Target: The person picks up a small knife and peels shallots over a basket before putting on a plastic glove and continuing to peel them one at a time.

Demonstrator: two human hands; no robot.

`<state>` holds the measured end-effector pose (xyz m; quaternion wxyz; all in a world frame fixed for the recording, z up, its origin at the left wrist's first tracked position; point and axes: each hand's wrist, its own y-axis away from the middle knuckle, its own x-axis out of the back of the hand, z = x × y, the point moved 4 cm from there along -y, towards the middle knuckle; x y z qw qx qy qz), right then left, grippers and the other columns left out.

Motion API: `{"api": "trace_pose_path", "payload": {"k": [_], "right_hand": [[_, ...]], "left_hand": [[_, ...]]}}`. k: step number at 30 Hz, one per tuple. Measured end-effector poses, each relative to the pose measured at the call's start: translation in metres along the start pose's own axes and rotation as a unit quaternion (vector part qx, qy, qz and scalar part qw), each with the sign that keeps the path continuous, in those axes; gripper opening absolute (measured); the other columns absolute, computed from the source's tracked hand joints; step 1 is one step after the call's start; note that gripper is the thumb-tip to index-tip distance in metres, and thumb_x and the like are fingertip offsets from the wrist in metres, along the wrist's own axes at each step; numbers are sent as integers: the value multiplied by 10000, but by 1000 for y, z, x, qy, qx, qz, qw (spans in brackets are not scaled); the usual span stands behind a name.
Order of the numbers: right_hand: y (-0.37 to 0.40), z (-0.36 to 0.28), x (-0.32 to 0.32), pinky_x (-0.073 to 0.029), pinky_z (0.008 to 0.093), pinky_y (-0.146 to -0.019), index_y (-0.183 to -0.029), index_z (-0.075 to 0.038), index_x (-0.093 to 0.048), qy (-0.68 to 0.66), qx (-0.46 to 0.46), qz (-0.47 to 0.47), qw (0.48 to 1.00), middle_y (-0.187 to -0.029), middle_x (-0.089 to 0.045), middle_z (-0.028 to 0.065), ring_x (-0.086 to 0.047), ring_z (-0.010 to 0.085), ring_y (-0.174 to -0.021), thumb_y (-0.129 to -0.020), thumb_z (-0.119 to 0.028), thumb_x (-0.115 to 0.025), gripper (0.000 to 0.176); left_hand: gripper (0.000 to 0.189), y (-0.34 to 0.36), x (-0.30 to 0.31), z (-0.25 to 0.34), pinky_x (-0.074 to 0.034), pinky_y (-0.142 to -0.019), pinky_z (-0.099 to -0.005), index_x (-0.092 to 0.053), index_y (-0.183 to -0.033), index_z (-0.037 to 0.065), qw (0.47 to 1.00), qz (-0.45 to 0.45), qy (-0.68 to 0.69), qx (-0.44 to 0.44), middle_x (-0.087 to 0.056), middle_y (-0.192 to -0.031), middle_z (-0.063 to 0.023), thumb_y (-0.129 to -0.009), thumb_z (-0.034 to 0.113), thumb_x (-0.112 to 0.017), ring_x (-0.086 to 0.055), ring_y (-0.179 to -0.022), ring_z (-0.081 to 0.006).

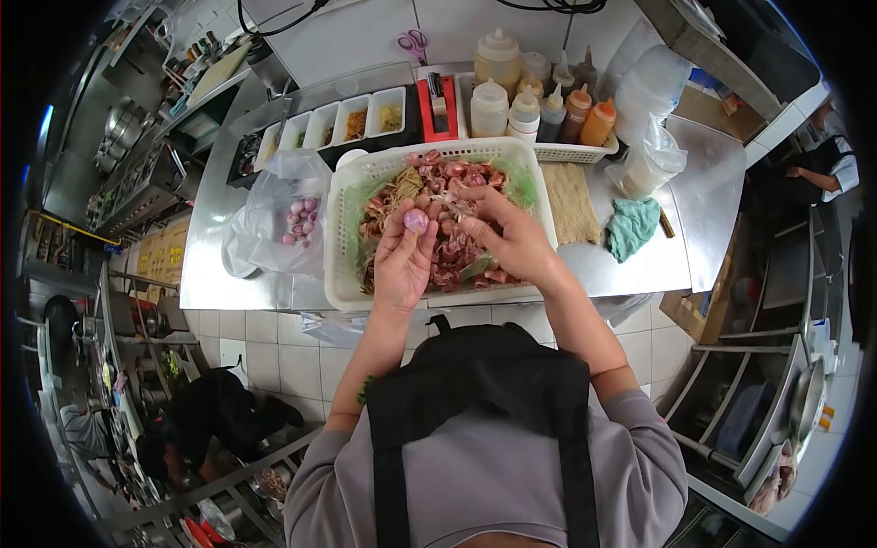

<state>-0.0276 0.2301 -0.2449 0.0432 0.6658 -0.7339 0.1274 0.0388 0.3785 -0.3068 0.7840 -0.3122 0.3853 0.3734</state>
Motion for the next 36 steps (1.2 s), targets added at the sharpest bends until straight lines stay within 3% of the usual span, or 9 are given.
{"api": "trace_pose_path", "payload": {"k": [4,9,16,21,25,27,30,36], "right_hand": [[7,-1,-19,-451,319,-818,-1273,-71,-426,40,34,-35,998,-1034,-597,82,-579,203,-935,-896,-127,-555,402],[4,-4,-29,-460,324,-805,-1265,-83,-445,62,76,-2,995,-1021,-593,123,-598,247,-901,-871,-91,-561,410],[-1,-2,-27,-456,324,-823,-1161,-61,-548,92,84,28,992,-1053,-615,140,-607,297,-947,-861,-58,-554,300],[-4,0,-25,-457,329,-832,-1143,-59,-567,93,52,23,994,-1076,-616,143,-601,309,-985,-861,-70,-562,282],[-5,1,-23,-456,322,-841,-1144,-64,-572,90,87,49,991,-1083,-620,132,-601,293,-987,-864,-70,-562,280],[-6,2,-22,-455,318,-846,-1144,-65,-573,89,90,53,991,-1087,-621,129,-601,286,-992,-865,-69,-559,280],[-8,2,-14,-476,389,-765,-1148,-114,-571,97,127,92,983,-1010,-630,150,-607,347,-888,-862,-114,-558,287],[-9,7,4,-470,404,-714,-1106,-96,-576,142,60,122,980,-917,-635,186,-605,368,-831,-858,-152,-572,254]], "left_hand": [[335,-1,5,-1,-412,-1009,-317,-473,-1246,56,999,15,-23,-38,-488,-1288,-114,-914,11,-466,-471,-1202,-240],[325,0,-3,1,-384,-1020,-325,-474,-1207,41,994,18,-61,-87,-488,-1273,-135,-890,-29,-483,-443,-1227,-236],[271,0,-4,2,-390,-1012,-321,-502,-1124,26,995,46,-39,-79,-529,-1184,-137,-863,-42,-524,-459,-1208,-227],[279,-2,4,0,-449,-945,-297,-495,-1123,18,994,67,-63,-61,-561,-1119,-102,-855,-16,-564,-551,-1077,-198],[276,-1,6,-2,-464,-931,-296,-495,-1128,12,993,87,-58,-46,-557,-1129,-100,-861,-2,-565,-566,-1035,-184],[287,-2,5,-4,-452,-957,-313,-478,-1159,-6,995,74,-54,-38,-549,-1142,-110,-881,15,-543,-555,-1068,-196],[293,-1,-3,-4,-433,-988,-339,-461,-1186,-19,996,49,-60,-43,-543,-1153,-123,-903,35,-511,-528,-1125,-227],[302,-4,-6,-1,-405,-1011,-389,-464,-1216,36,998,1,-40,-46,-514,-1237,-120,-916,49,-488,-474,-1197,-274]]}}
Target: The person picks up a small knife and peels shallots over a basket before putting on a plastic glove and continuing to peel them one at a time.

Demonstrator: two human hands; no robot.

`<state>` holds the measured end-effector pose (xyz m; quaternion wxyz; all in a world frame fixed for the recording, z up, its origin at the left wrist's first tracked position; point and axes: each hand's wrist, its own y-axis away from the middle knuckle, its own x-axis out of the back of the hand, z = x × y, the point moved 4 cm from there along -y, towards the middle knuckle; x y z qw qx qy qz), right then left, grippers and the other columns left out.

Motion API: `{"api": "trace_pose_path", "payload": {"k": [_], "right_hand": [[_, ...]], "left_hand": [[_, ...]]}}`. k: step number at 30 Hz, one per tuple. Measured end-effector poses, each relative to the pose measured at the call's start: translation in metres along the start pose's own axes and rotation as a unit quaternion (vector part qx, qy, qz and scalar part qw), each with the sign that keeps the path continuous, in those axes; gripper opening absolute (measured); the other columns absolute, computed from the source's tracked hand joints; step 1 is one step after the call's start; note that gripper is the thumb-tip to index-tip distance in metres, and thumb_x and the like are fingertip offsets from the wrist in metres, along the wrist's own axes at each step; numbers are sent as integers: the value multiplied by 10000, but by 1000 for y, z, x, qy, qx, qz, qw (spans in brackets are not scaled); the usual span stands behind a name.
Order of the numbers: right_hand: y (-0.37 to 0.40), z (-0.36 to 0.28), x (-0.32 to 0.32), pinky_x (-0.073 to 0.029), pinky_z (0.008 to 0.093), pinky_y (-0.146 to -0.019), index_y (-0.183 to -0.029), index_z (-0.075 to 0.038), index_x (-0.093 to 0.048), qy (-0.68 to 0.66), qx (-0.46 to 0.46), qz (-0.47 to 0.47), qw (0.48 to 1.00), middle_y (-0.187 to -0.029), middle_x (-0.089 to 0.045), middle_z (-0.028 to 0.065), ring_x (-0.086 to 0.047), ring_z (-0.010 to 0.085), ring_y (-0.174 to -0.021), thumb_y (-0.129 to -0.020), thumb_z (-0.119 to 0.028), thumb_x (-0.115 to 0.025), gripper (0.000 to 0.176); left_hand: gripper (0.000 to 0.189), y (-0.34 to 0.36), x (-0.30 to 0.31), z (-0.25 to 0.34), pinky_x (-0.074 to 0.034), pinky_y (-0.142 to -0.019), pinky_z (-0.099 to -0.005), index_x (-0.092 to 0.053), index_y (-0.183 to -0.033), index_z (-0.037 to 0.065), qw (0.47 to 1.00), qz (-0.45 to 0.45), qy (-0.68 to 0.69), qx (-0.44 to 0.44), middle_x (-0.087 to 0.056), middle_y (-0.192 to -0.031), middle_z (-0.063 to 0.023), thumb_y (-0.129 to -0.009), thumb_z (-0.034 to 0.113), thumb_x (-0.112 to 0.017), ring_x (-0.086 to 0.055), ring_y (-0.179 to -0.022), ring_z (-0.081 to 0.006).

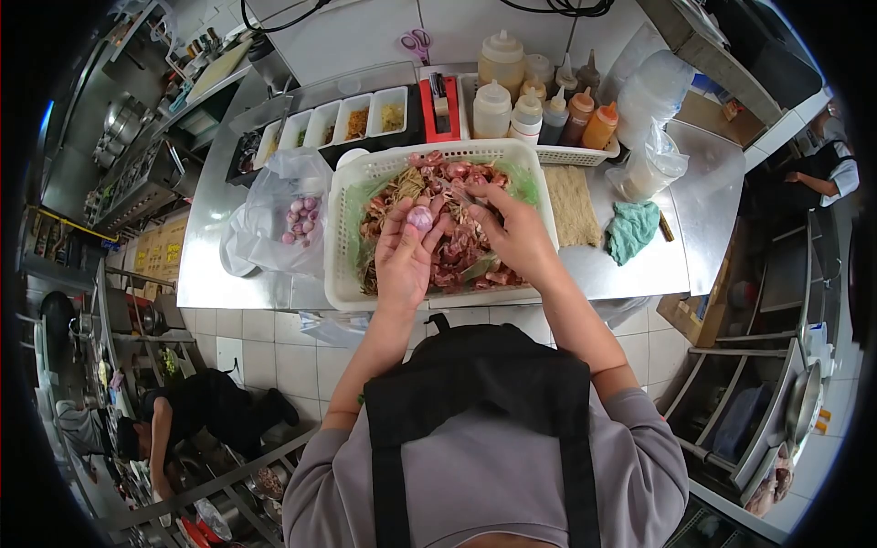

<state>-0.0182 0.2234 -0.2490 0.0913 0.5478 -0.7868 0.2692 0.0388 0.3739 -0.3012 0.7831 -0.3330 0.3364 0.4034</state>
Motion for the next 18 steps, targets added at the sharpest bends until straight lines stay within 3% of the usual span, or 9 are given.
{"api": "trace_pose_path", "payload": {"k": [2,6,8,9,11,15,18], "right_hand": [[0,4,0,-452,326,-787,-1129,-44,-530,62,-84,-42,994,-951,-633,173,-605,286,-889,-870,-118,-583,275],[1,4,0,-454,337,-760,-1138,-64,-495,46,-77,-22,996,-943,-623,175,-606,282,-870,-866,-130,-588,294],[1,-9,-1,-459,334,-776,-1224,-99,-463,-16,-48,-113,992,-1033,-618,158,-610,285,-894,-861,-118,-584,383],[2,-11,0,-459,334,-776,-1224,-99,-463,-16,-49,-114,992,-1033,-618,158,-610,285,-894,-861,-118,-584,383],[5,-21,-3,-457,318,-801,-1271,-120,-462,-99,41,-181,978,-1130,-602,121,-613,268,-928,-855,-91,-574,432],[6,-13,-5,-456,317,-828,-1283,-133,-479,-38,29,-209,977,-1172,-596,88,-610,260,-963,-849,-77,-569,447],[5,-16,-4,-464,330,-826,-1236,-130,-527,-24,72,-196,978,-1155,-604,92,-611,275,-972,-842,-71,-570,402]], "left_hand": [[307,0,5,-1,-406,-1007,-390,-463,-1221,46,1000,11,-19,-4,-509,-1249,-117,-916,46,-487,-473,-1199,-273],[326,0,4,1,-428,-974,-365,-459,-1228,47,999,24,-45,-5,-523,-1229,-109,-905,45,-509,-506,-1156,-243],[339,0,5,2,-443,-944,-348,-461,-1223,42,997,26,-73,-8,-538,-1203,-107,-892,42,-533,-529,-1111,-223],[353,0,5,2,-458,-915,-331,-463,-1219,37,994,28,-101,-11,-552,-1176,-105,-878,38,-557,-551,-1067,-203],[351,0,4,4,-466,-885,-313,-480,-1198,29,993,24,-115,-9,-569,-1140,-101,-862,32,-582,-565,-1017,-184],[299,0,12,2,-478,-823,-276,-543,-1110,4,991,29,-134,7,-608,-1044,-96,-825,16,-630,-589,-923,-157],[234,1,6,4,-473,-830,-270,-589,-1041,-10,985,28,-168,1,-618,-1003,-82,-816,22,-645,-587,-907,-143]]}}
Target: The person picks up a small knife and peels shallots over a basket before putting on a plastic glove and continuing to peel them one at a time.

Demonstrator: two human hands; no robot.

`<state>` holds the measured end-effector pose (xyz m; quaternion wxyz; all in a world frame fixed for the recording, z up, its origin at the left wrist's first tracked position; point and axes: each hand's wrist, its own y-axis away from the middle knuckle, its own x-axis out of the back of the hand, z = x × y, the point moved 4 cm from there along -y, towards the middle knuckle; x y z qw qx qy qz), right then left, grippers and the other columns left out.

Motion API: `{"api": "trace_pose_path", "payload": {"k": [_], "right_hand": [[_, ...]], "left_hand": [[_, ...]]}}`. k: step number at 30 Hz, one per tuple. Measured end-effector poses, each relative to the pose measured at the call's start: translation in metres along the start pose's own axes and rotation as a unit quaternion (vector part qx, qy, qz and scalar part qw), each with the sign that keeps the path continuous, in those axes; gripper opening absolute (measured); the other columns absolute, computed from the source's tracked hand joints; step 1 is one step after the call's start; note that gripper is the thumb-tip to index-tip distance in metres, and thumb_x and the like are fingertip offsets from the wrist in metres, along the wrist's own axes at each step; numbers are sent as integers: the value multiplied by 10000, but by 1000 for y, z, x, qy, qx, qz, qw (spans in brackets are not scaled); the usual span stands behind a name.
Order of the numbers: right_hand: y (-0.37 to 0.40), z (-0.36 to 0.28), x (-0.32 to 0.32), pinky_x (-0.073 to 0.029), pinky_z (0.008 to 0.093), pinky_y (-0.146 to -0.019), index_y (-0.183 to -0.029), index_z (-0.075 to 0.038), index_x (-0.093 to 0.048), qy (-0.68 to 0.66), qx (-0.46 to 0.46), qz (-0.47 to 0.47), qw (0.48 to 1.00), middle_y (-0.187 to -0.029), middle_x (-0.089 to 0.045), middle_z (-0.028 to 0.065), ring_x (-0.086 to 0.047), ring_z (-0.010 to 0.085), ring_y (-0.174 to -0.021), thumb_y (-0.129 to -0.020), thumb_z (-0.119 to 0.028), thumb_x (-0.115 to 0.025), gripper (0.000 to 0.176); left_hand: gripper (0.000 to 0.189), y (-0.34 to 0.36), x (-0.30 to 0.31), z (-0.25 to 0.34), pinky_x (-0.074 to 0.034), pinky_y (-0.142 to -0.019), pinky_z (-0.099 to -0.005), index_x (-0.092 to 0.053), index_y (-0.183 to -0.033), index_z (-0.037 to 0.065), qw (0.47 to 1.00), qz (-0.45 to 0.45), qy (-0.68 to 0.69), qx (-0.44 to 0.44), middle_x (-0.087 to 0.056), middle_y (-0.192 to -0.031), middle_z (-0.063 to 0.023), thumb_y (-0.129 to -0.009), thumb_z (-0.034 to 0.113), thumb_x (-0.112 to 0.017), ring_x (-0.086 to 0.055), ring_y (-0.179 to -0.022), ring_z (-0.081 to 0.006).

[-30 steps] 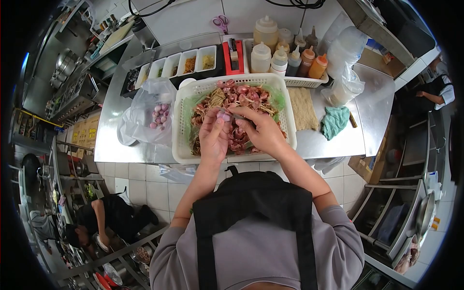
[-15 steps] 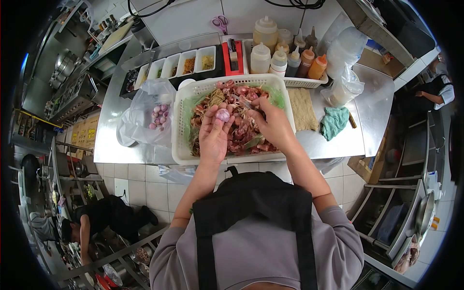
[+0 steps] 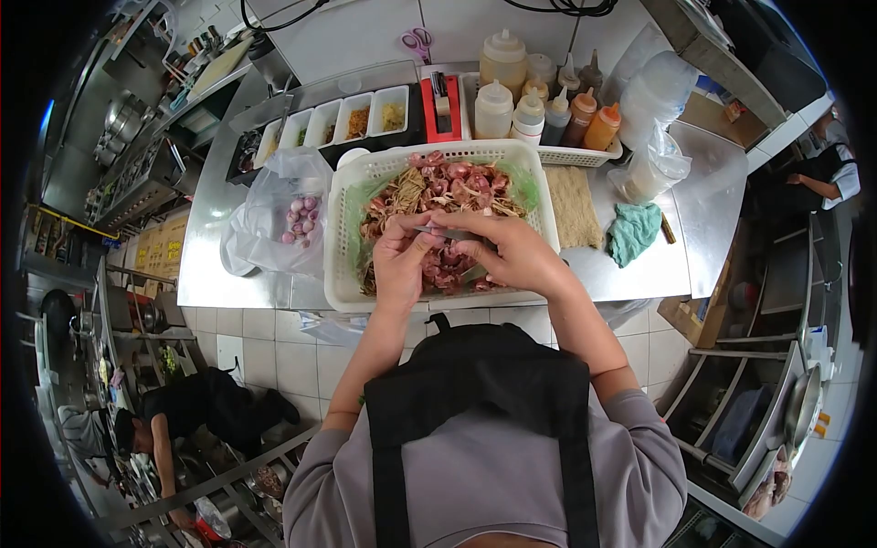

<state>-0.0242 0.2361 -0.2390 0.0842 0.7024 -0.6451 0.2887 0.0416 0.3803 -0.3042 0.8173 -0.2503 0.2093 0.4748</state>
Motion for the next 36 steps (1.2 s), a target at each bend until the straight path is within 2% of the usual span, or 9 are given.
{"api": "trace_pose_path", "payload": {"k": [6,9,14,21,26,29,31,33,36], "right_hand": [[0,2,-1,-472,338,-824,-1175,-79,-552,40,-41,-21,998,-1070,-635,106,-605,310,-973,-832,-56,-572,344],[0,6,-2,-478,397,-739,-1147,-154,-570,38,52,60,996,-1004,-640,124,-603,339,-862,-815,-125,-593,334],[-1,10,-1,-455,339,-824,-1113,-91,-567,-136,28,40,989,-1042,-630,111,-612,280,-918,-854,-98,-573,260],[-3,16,9,-422,282,-865,-1138,-48,-560,-98,-48,38,993,-1054,-623,87,-566,157,-987,-882,-69,-555,257],[-3,35,17,-454,456,-699,-1094,-72,-578,177,-129,108,970,-802,-626,209,-593,401,-787,-849,-197,-570,275],[-3,44,13,-448,461,-732,-1071,-44,-531,189,-170,67,965,-882,-626,214,-585,396,-858,-836,-201,-584,287],[-3,46,11,-448,457,-743,-1065,-37,-509,201,-196,61,958,-917,-625,212,-582,392,-880,-834,-196,-588,291],[-4,46,9,-443,462,-759,-1066,-30,-480,219,-190,61,955,-989,-599,208,-568,395,-916,-808,-144,-600,306],[-4,49,8,-441,443,-792,-1064,-35,-488,228,-187,49,954,-1071,-566,196,-556,386,-958,-783,-117,-614,319]], "left_hand": [[257,-2,8,-3,-459,-866,-278,-598,-1073,-20,997,-19,-72,27,-610,-1032,-75,-827,43,-636,-582,-951,-157],[312,-3,7,-4,-448,-885,-280,-579,-1118,-26,995,-19,-81,50,-611,-1036,-76,-822,49,-644,-582,-964,-161],[399,-4,-4,4,-451,-887,-292,-523,-1202,-16,995,-40,-76,54,-608,-1084,-107,-817,1,-628,-576,-985,-158],[590,-6,-3,9,-414,-953,-338,-358,-1348,-5,998,-44,-24,25,-549,-1201,-183,-809,-25,-599,-555,-1074,-219],[600,-6,18,41,-429,-931,-323,-351,-1344,9,998,-3,-50,-28,-561,-1180,-178,-800,-32,-601,-563,-1054,-200],[487,-12,54,88,-468,-835,-272,-432,-1244,3,947,123,-247,-168,-605,-1093,-114,-797,-13,-626,-585,-939,-130],[434,-22,89,119,-480,-783,-257,-481,-1195,-17,898,216,-349,-160,-634,-1029,-114,-792,14,-638,-606,-881,-132],[400,-40,137,136,-496,-728,-271,-532,-1132,-38,788,266,-544,-110,-655,-957,-143,-762,42,-663,-633,-806,-178],[416,-66,188,130,-509,-706,-320,-560,-1089,-50,708,230,-659,-109,-663,-891,-171,-730,117,-689,-645,-753,-281]]}}
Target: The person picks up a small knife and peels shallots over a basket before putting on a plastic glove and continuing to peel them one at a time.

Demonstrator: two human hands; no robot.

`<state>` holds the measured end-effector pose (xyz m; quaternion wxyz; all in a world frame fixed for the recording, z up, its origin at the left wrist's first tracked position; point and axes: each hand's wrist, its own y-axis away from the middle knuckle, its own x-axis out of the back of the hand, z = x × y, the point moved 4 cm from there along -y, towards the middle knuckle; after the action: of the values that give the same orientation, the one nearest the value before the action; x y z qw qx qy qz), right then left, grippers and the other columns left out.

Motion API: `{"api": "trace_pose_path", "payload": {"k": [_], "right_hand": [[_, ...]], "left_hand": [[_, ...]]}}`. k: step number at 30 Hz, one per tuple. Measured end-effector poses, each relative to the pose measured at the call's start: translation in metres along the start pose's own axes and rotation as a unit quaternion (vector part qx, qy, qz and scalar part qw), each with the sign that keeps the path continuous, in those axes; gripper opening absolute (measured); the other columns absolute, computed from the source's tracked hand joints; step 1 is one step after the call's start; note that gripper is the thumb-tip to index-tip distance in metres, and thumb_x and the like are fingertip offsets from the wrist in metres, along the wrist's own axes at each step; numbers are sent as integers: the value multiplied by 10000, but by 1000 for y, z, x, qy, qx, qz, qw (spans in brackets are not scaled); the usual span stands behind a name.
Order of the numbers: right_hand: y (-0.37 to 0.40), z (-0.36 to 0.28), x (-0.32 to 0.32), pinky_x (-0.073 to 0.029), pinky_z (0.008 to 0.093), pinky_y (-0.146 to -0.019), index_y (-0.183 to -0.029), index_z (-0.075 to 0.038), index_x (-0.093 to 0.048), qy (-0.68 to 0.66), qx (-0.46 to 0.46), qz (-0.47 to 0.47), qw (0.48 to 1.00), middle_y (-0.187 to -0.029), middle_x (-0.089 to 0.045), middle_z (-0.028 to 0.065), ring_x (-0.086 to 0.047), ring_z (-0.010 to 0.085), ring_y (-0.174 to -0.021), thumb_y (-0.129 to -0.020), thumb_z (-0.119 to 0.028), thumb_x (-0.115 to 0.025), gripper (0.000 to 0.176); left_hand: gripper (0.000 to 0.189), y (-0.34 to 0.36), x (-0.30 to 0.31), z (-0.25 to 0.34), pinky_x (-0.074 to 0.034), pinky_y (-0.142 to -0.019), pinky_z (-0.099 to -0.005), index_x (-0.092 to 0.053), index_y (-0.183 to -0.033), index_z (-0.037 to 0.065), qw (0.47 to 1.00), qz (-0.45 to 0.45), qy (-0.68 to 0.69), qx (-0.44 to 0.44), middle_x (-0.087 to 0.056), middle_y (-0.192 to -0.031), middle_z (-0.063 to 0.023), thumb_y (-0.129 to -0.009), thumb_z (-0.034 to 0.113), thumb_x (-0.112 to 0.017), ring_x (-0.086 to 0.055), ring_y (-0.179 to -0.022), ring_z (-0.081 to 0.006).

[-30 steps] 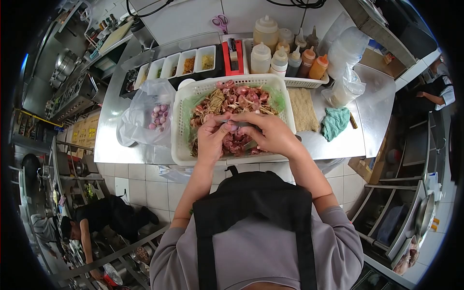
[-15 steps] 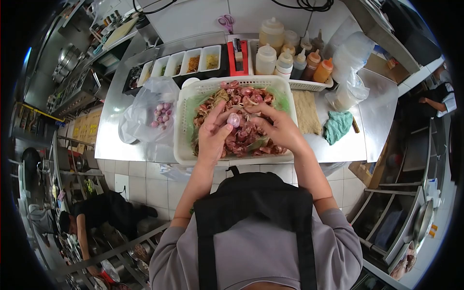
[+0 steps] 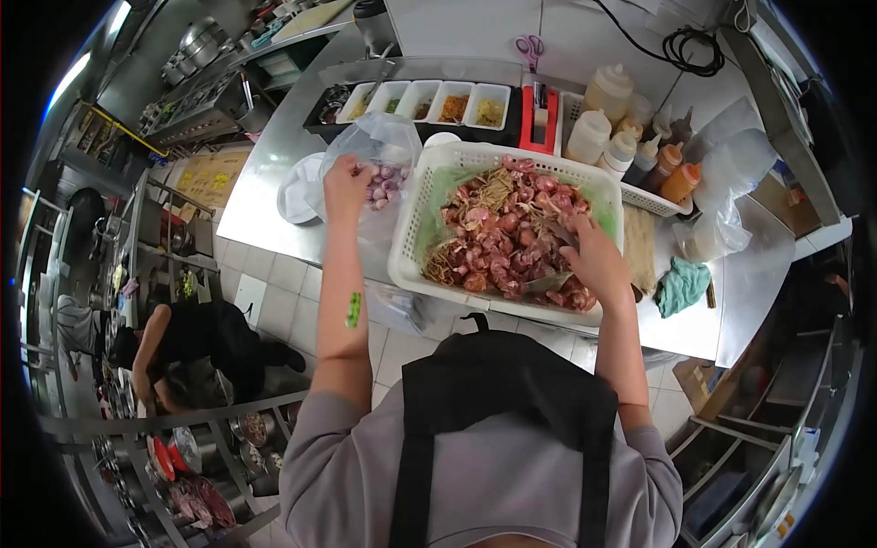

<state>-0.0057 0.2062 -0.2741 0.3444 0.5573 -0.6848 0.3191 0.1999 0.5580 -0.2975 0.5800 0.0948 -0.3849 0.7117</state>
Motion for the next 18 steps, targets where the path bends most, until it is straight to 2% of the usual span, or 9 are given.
{"api": "trace_pose_path", "payload": {"k": [4,6,10,12,13,14,16,17,18], "right_hand": [[6,-2,6,-446,418,-813,-1081,-54,-544,14,4,-3,1000,-1076,-544,174,-551,374,-972,-757,-91,-620,335],[10,-3,10,-454,407,-809,-1045,-62,-602,9,-13,15,1000,-1028,-540,174,-554,365,-949,-740,-71,-625,306],[14,3,-20,-458,422,-807,-929,-76,-665,58,166,50,983,-1076,-539,179,-572,333,-962,-688,-82,-620,245],[18,-2,-15,-447,397,-815,-898,-86,-672,122,212,97,965,-1025,-561,167,-573,310,-941,-699,-110,-606,211],[23,-5,3,-436,372,-822,-850,-75,-678,85,215,146,962,-904,-581,155,-564,309,-903,-698,-120,-596,178],[26,11,14,-436,372,-822,-850,-75,-678,92,203,152,963,-904,-581,155,-564,309,-903,-698,-120,-596,178],[35,71,51,-440,386,-794,-833,-69,-675,62,67,290,953,-800,-577,139,-559,315,-858,-688,-124,-614,167],[43,109,65,-442,389,-776,-842,-75,-679,49,-27,300,952,-783,-577,137,-558,319,-853,-705,-131,-619,160],[56,149,76,-443,392,-759,-851,-80,-684,35,-118,307,944,-767,-578,134,-557,322,-849,-722,-139,-624,154]], "left_hand": [[491,-7,-17,-6,-491,-785,-370,-545,-1123,-38,993,-64,-88,46,-634,-995,-201,-717,190,-700,-621,-865,-348],[547,5,-5,18,-449,-874,-388,-530,-1157,-22,974,-2,-226,36,-573,-1126,-217,-713,246,-705,-559,-1020,-367],[535,28,-3,83,-383,-961,-392,-517,-1191,-5,987,56,-120,-96,-515,-1218,-198,-759,260,-690,-472,-1140,-360],[504,45,-11,139,-374,-970,-388,-530,-1181,3,989,8,-65,-135,-519,-1219,-185,-772,255,-682,-471,-1146,-351],[472,54,-17,165,-365,-979,-384,-543,-1170,12,987,-17,-27,-157,-522,-1220,-172,-784,250,-675,-470,-1152,-341],[472,61,-21,185,-365,-979,-384,-543,-1170,12,986,-24,-16,-165,-522,-1220,-172,-784,250,-675,-470,-1152,-341],[404,78,-37,220,-363,-979,-363,-566,-1145,22,956,-156,105,-226,-534,-1209,-153,-802,214,-656,-488,-1145,-312],[404,83,-44,231,-363,-979,-363,-566,-1145,22,954,-159,110,-230,-534,-1209,-153,-802,214,-656,-488,-1145,-312],[364,89,-58,246,-376,-961,-331,-571,-1143,26,921,-248,152,-260,-548,-1203,-128,-820,181,-631,-502,-1137,-264]]}}
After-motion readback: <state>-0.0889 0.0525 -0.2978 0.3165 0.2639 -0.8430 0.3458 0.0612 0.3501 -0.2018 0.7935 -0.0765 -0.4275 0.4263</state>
